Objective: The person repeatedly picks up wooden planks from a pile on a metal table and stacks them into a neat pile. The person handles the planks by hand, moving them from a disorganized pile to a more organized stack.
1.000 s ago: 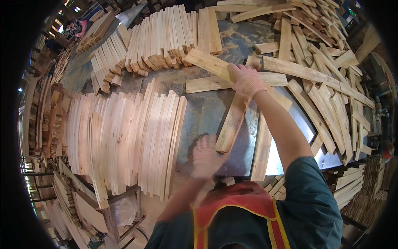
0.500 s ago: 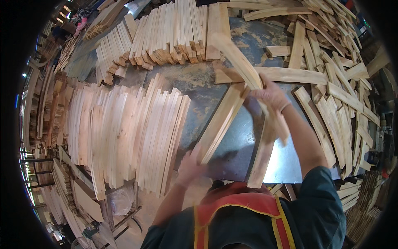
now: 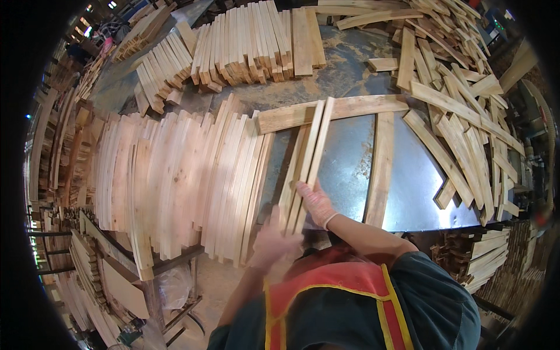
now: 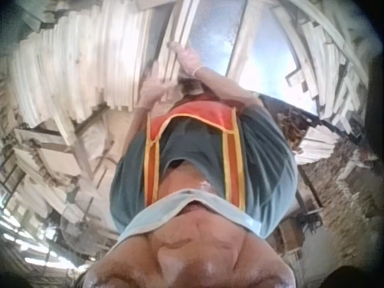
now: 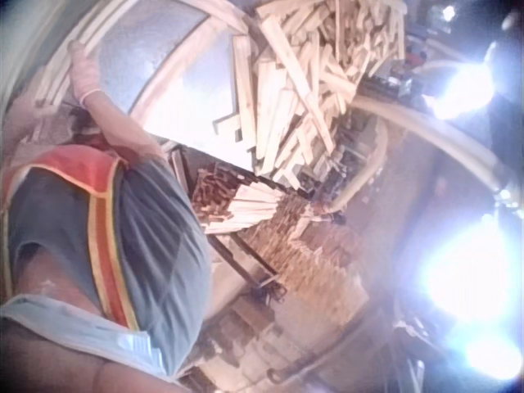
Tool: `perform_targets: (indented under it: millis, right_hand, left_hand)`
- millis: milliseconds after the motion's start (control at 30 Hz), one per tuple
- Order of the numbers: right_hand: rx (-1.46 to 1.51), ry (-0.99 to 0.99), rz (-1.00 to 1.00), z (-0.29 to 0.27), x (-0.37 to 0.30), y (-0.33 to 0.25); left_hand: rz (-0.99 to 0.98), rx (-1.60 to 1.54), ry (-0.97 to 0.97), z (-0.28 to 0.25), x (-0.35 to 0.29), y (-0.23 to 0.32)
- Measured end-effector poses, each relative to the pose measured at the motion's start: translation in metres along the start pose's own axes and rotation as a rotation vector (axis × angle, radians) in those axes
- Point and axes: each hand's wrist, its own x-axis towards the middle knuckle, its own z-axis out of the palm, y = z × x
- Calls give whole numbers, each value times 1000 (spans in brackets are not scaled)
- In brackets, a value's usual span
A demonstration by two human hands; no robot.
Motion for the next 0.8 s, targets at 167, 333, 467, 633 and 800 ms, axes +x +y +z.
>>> perform_targets:
  millis: [167,333,467,633,800]
  right_hand:
    - [-701,-263,-118,-42,53,-68]
    - [-1129,-92,-687,-79,165,-184]
    - [-686,-247,-394,-123,231,-196]
    - [-1820,-401,-207,-95,215,-283]
    - [-2142,-375,-521,-119,219,-250]
  left_hand:
    - [-17,375,171,29,40,17]
    - [-55,410,232,42,48,19]
    - [-62,336,253,45,51,6]
    - [-17,313,302,39,47,14]
    - [-65,208,268,33,41,11]
